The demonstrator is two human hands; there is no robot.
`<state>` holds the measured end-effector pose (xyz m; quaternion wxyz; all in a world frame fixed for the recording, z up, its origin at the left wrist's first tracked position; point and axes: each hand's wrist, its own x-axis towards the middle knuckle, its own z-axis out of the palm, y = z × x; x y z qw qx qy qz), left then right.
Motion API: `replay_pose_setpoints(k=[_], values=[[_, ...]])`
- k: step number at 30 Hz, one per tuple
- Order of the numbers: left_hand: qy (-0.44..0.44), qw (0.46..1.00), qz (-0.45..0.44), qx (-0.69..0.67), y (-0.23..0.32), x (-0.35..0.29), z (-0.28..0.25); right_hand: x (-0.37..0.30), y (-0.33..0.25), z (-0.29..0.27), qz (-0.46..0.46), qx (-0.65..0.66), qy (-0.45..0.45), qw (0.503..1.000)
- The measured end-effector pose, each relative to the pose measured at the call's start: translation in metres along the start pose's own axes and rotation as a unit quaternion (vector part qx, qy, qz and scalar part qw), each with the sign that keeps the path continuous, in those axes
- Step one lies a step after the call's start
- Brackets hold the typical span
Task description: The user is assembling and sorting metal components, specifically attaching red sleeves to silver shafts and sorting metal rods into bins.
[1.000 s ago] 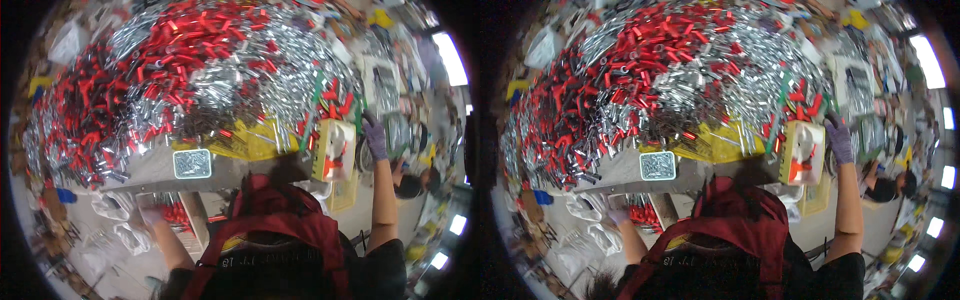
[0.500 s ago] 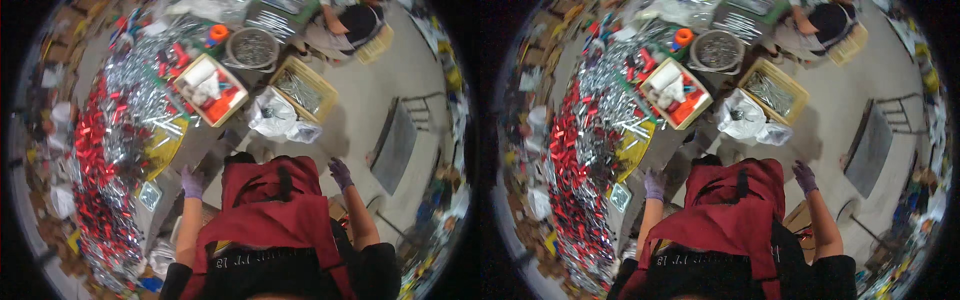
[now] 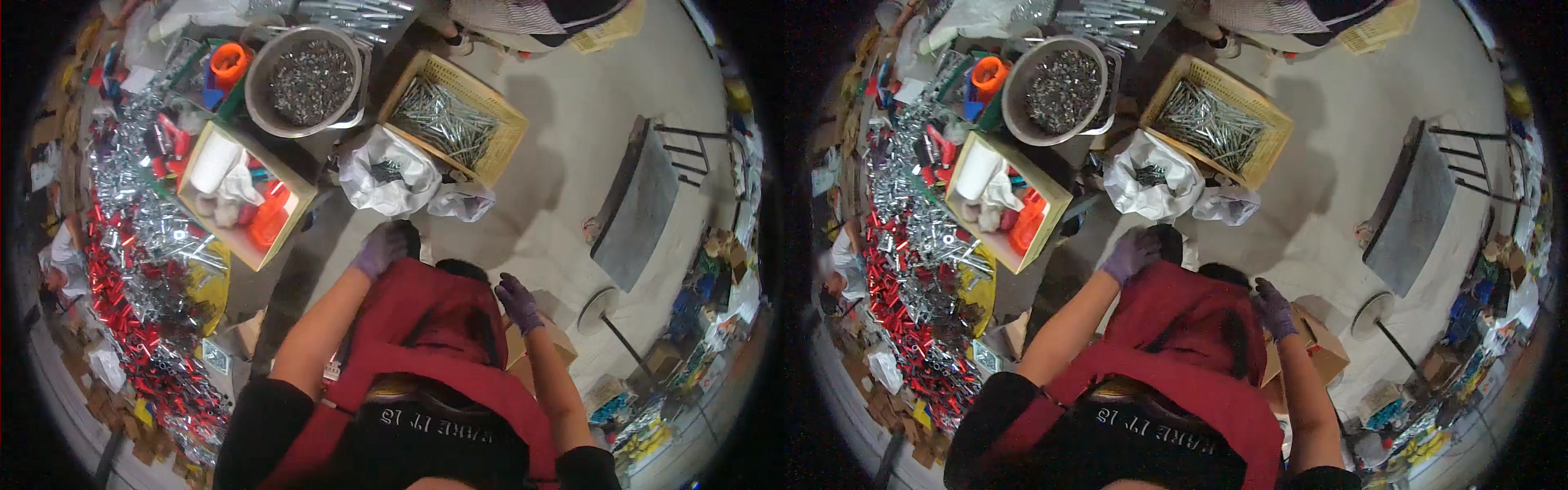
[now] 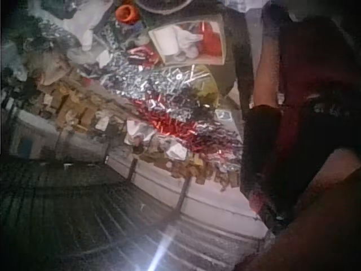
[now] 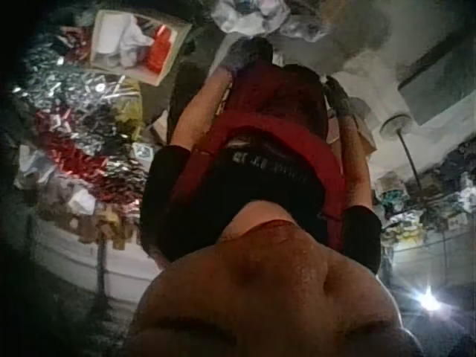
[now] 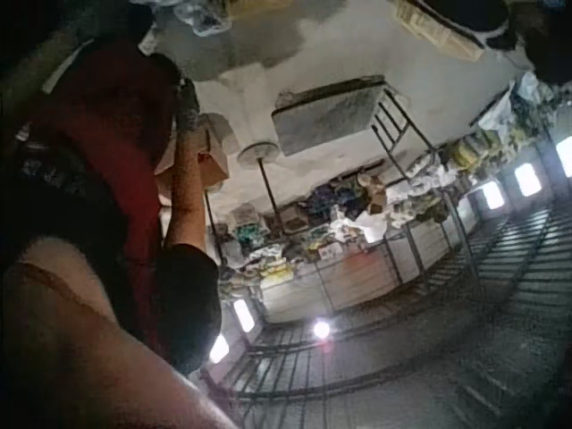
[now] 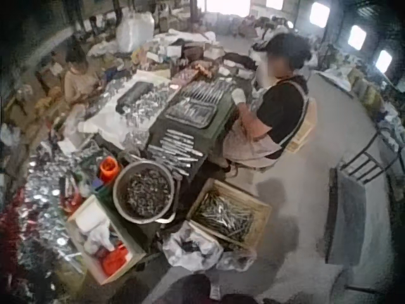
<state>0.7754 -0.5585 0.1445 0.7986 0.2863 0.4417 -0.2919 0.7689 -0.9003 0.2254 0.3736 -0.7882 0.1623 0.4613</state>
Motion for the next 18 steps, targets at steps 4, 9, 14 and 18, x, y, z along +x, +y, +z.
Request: replay_pose_setpoints(k=[4, 9, 14, 18], values=[[0.024, 0.996, -0.037, -0.073, 0.039, 0.123, 0.070, 0.097, -0.035, -0.035, -0.013, -0.232, 0.017, 0.972], [-0.171, 0.948, 0.242, 0.119, 0.009, 0.336, 0.015, 0.301, -0.052, -0.041, -0.273, -0.283, 0.063, 0.917], [0.149, 0.931, 0.133, -0.304, 0.053, 0.465, 0.059, 0.533, -0.105, -0.040, -0.367, -0.464, 0.039, 0.805], [0.341, 0.907, 0.076, -0.235, 0.051, 0.553, 0.023, 0.626, -0.174, 0.009, -0.484, -0.546, 0.073, 0.681]])
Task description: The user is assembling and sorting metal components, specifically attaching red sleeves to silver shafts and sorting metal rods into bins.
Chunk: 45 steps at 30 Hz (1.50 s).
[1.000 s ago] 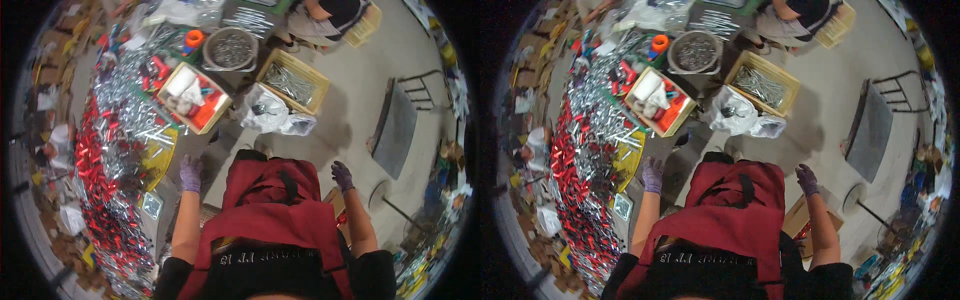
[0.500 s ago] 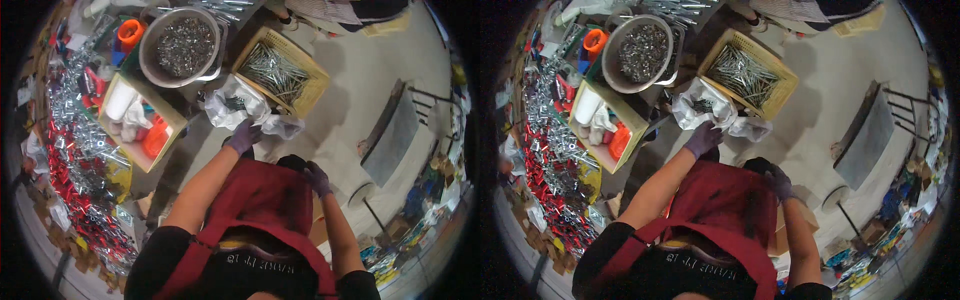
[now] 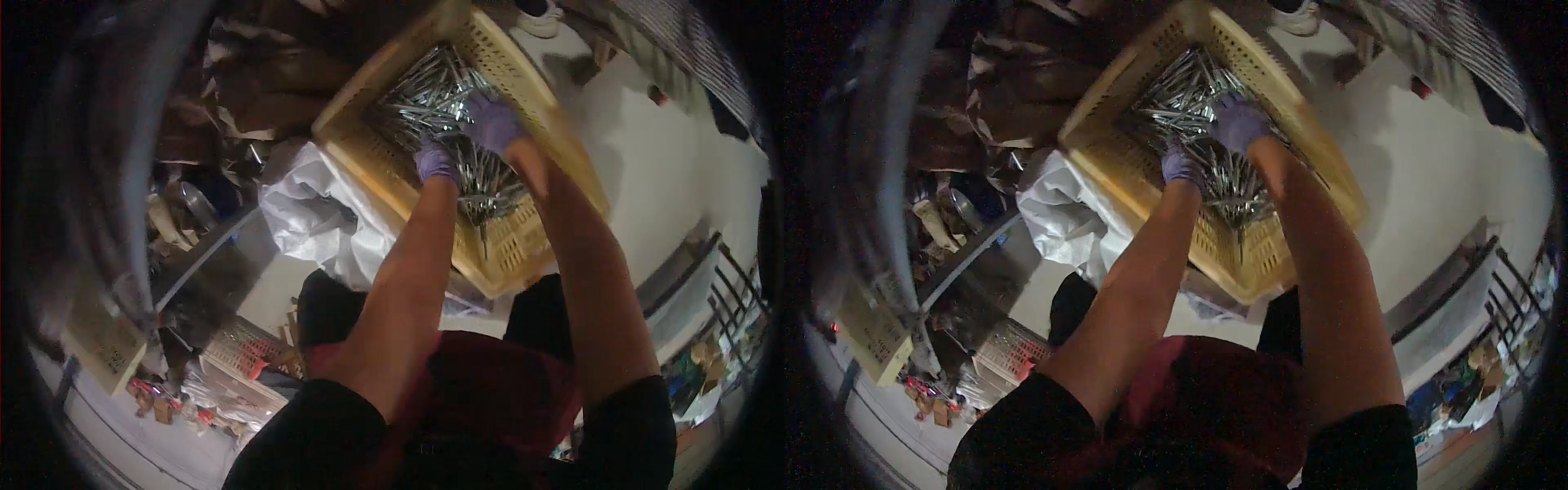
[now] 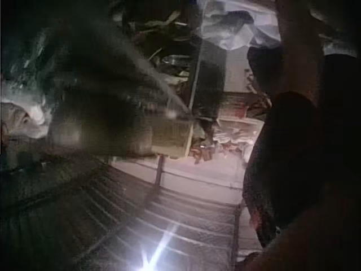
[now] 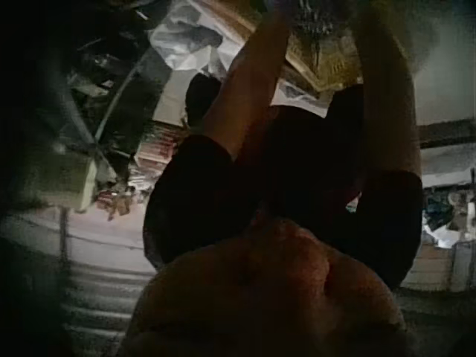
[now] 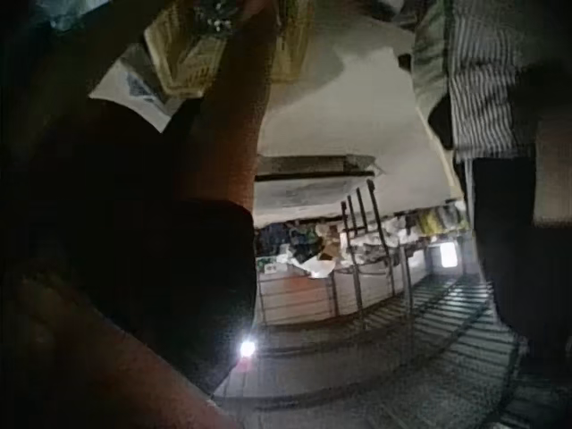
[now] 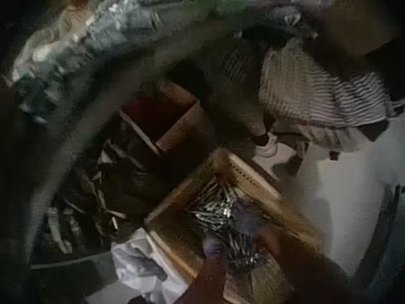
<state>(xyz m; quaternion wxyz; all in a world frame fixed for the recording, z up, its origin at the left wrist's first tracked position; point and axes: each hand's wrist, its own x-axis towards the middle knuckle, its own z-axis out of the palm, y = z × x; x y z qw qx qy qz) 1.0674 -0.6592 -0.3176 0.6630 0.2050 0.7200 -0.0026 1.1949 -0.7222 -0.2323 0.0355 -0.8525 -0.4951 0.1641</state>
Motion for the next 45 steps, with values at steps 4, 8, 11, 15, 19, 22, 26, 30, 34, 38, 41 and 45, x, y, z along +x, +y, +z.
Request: replay_pose_setpoints(k=[4, 8, 11, 15, 19, 22, 26, 30, 34, 38, 41, 45], values=[[0.104, 0.993, -0.038, 0.034, -0.024, 0.017, 0.028, 0.103, 0.028, 0.030, -0.085, -0.005, -0.012, 0.996], [0.143, 0.977, -0.014, 0.160, -0.025, -0.010, 0.038, 0.145, 0.025, 0.028, -0.071, -0.008, -0.102, 0.992], [0.195, 0.976, 0.011, 0.092, -0.022, 0.004, 0.035, 0.147, 0.027, 0.058, -0.081, -0.007, 0.056, 0.995], [0.177, 0.984, 0.009, -0.011, -0.034, 0.006, 0.045, 0.132, 0.020, 0.054, -0.095, -0.015, 0.135, 0.986], [0.206, 0.977, -0.050, 0.005, -0.026, 0.018, 0.039, 0.132, 0.009, 0.051, -0.088, 0.008, 0.107, 0.990], [0.203, 0.958, 0.054, 0.196, -0.032, 0.003, 0.040, 0.135, 0.016, 0.067, -0.075, -0.042, 0.110, 0.990], [0.198, 0.930, 0.111, 0.289, -0.031, -0.010, 0.041, 0.139, 0.022, 0.068, -0.089, -0.126, 0.002, 0.988], [0.209, 0.866, 0.207, 0.404, -0.036, 0.000, 0.031, 0.135, 0.013, 0.059, -0.087, -0.014, -0.039, 0.995], [0.181, 0.933, 0.236, 0.203, -0.039, 0.054, 0.003, 0.144, 0.003, 0.086, -0.097, 0.017, 0.052, 0.994], [-0.016, 0.955, 0.142, -0.258, -0.016, 0.031, 0.017, 0.159, 0.017, 0.119, -0.041, -0.050, 0.034, 0.997], [-0.034, 0.945, 0.176, -0.273, -0.013, 0.025, 0.014, 0.160, 0.014, 0.128, -0.011, 0.016, 0.036, 0.999], [-0.060, 0.926, 0.122, -0.353, 0.016, -0.031, 0.028, 0.159, 0.012, 0.084, -0.068, -0.081, -0.105, 0.989]])
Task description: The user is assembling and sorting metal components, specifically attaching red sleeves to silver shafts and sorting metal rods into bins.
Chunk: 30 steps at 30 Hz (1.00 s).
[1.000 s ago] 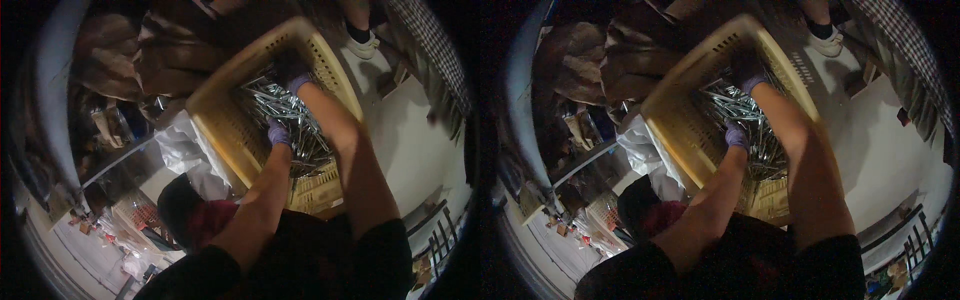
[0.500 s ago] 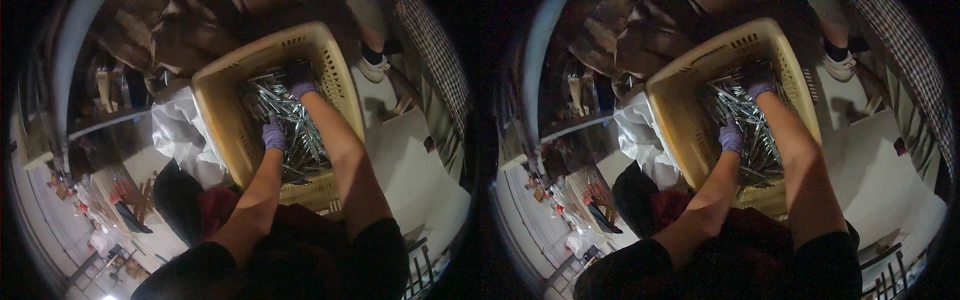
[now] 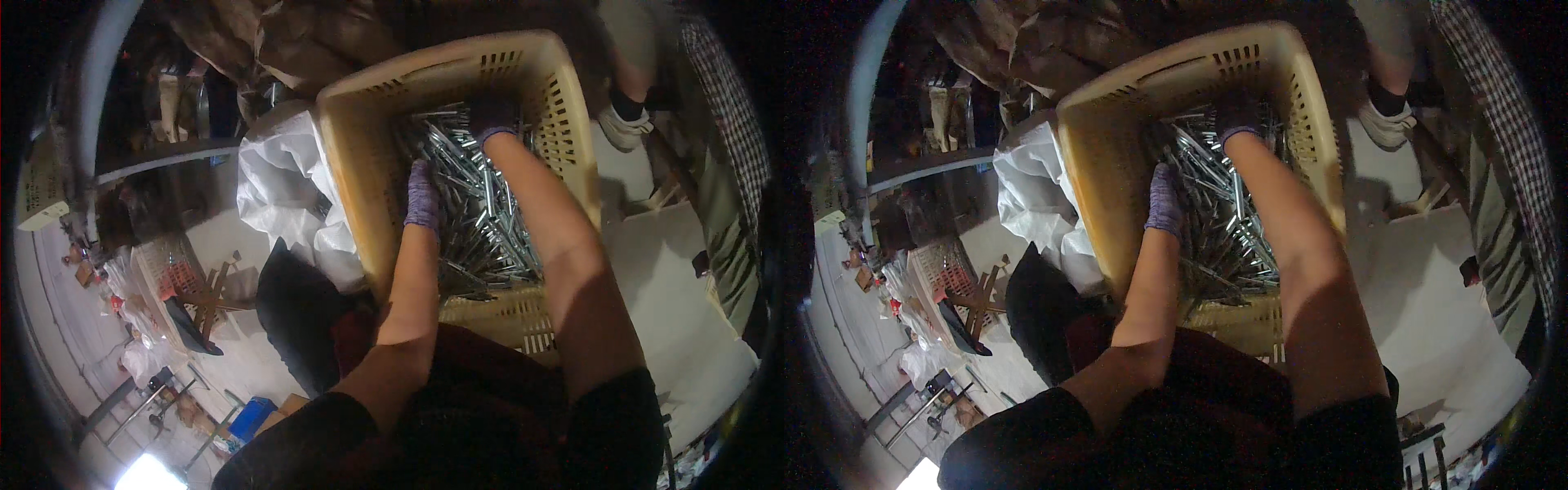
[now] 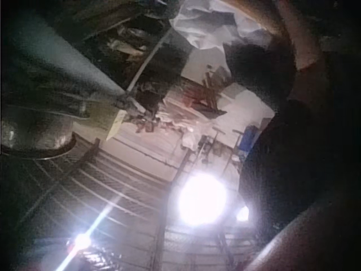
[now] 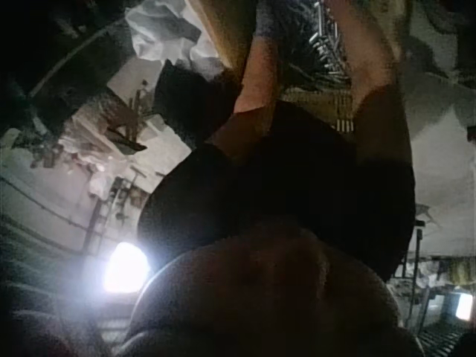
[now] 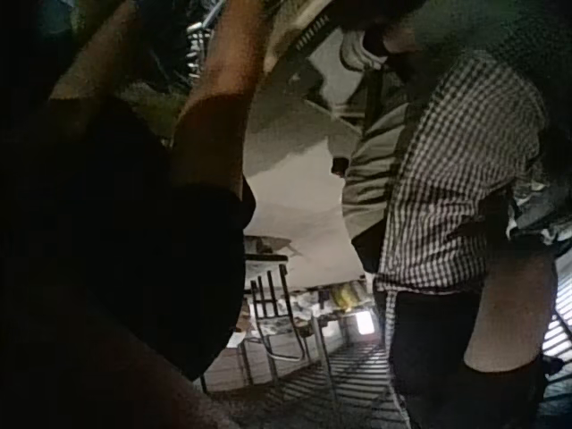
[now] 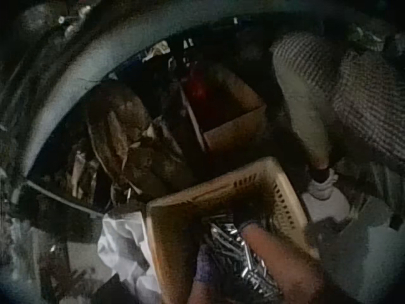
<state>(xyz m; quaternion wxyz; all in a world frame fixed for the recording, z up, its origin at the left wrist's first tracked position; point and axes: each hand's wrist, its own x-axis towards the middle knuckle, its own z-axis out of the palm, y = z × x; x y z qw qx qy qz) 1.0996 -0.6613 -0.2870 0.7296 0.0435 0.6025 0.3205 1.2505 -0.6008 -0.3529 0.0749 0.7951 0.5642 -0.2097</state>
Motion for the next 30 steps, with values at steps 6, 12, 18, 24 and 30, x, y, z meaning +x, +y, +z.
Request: replay_pose_setpoints(k=[6, 12, 18, 24, 30], values=[[0.014, 0.986, -0.007, 0.164, 0.009, 0.024, -0.014, -0.023, 0.007, -0.004, -0.144, -0.102, 0.190, 0.966], [-0.097, 0.995, 0.016, 0.013, 0.018, 0.020, 0.009, -0.026, 0.006, -0.041, -0.158, -0.016, 0.051, 0.986], [0.161, 0.844, 0.036, 0.510, 0.022, 0.037, 0.007, -0.024, 0.000, -0.051, -0.129, 0.017, -0.034, 0.991], [0.108, 0.843, 0.045, 0.525, 0.012, 0.048, -0.002, -0.026, 0.015, -0.030, -0.133, 0.082, 0.095, 0.983], [0.138, 0.777, 0.068, 0.611, 0.009, 0.040, 0.001, -0.043, -0.005, 0.003, -0.084, -0.062, 0.176, 0.979]])
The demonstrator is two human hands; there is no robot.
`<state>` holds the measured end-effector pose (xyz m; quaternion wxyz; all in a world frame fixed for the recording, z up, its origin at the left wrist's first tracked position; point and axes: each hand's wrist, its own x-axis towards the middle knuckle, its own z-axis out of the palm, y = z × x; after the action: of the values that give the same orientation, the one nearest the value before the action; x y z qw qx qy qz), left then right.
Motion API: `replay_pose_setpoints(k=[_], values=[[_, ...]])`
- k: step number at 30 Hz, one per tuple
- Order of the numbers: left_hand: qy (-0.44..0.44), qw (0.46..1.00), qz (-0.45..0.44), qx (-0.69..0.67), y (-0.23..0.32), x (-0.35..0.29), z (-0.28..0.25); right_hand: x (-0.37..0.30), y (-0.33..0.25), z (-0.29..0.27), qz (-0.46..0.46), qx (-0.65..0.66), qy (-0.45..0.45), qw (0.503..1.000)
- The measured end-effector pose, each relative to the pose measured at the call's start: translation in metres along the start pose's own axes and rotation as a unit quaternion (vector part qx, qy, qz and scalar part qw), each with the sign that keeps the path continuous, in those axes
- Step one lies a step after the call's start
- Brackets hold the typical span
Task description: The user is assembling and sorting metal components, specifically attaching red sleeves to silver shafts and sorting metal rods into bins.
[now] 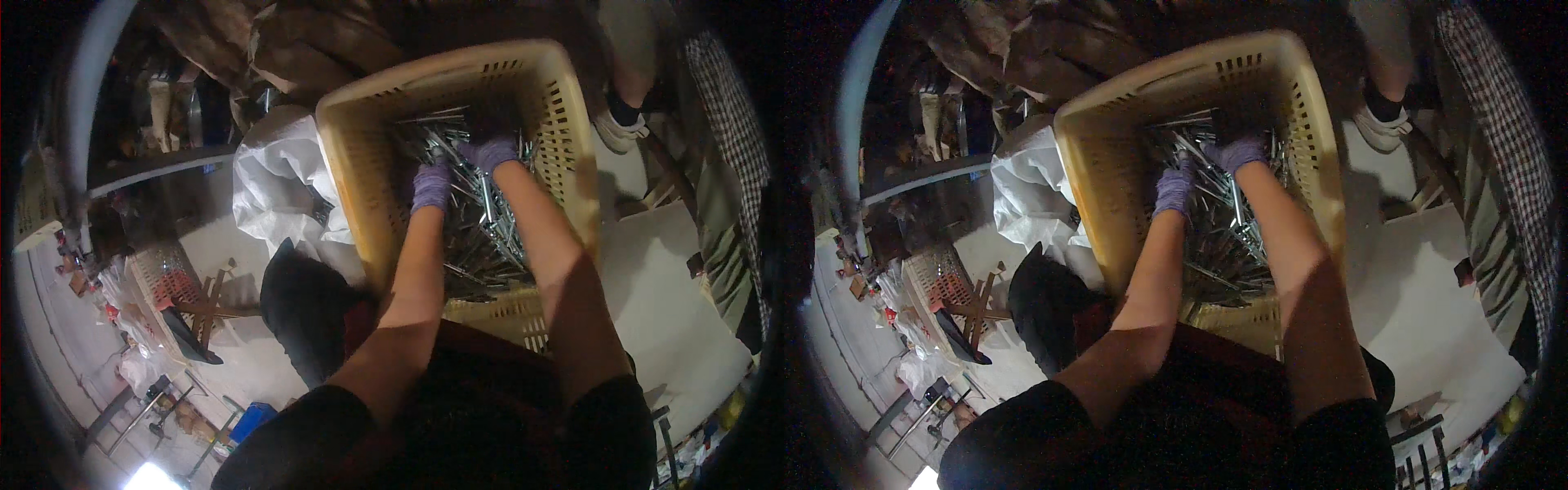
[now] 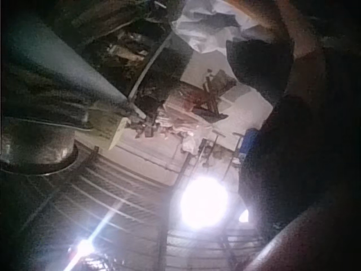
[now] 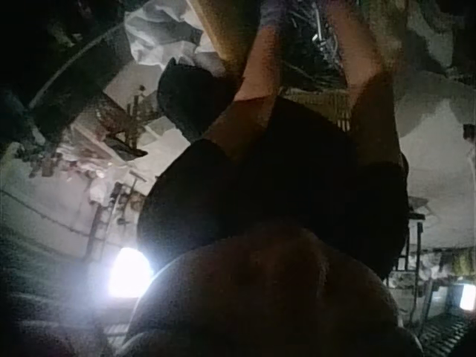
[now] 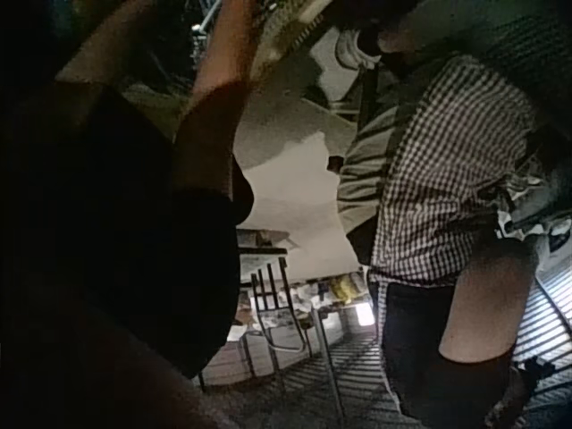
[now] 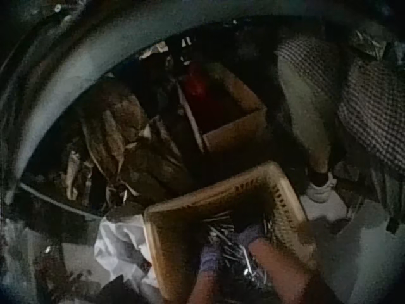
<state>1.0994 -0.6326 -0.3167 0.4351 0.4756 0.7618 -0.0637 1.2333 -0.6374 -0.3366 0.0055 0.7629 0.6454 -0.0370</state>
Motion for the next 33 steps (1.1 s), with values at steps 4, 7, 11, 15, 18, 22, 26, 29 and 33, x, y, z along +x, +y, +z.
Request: replay_pose_setpoints(k=[4, 7, 11, 15, 18, 22, 26, 29, 33], values=[[-0.035, 0.998, 0.027, -0.049, -0.001, 0.000, 0.004, 0.023, 0.006, -0.007, -0.009, 0.028, -0.091, 0.995], [-0.043, 0.986, 0.054, -0.150, 0.002, 0.010, 0.003, 0.022, 0.013, -0.004, -0.049, 0.070, -0.077, 0.993], [-0.034, 0.990, 0.006, -0.135, -0.006, 0.016, 0.011, 0.025, 0.011, -0.010, -0.051, 0.042, -0.116, 0.991], [0.015, 0.990, 0.077, -0.116, -0.016, 0.033, 0.022, 0.036, 0.013, -0.016, -0.033, 0.097, -0.149, 0.983], [-0.103, 0.974, -0.057, -0.195, -0.007, 0.023, 0.016, 0.022, 0.018, -0.020, -0.042, 0.178, -0.239, 0.954], [-0.148, 0.790, 0.100, -0.587, -0.017, 0.029, 0.023, 0.028, 0.002, 0.002, -0.091, 0.050, -0.147, 0.984], [-0.180, 0.820, 0.018, -0.543, -0.009, 0.008, 0.010, 0.027, 0.021, 0.002, -0.121, 0.207, -0.150, 0.959], [-0.214, 0.791, 0.022, -0.573, -0.011, 0.002, 0.008, 0.041, 0.028, -0.005, -0.121, 0.142, -0.224, 0.957], [-0.286, 0.711, 0.075, -0.638, -0.033, 0.031, 0.022, 0.030, 0.015, -0.010, -0.126, 0.134, -0.141, 0.973]])
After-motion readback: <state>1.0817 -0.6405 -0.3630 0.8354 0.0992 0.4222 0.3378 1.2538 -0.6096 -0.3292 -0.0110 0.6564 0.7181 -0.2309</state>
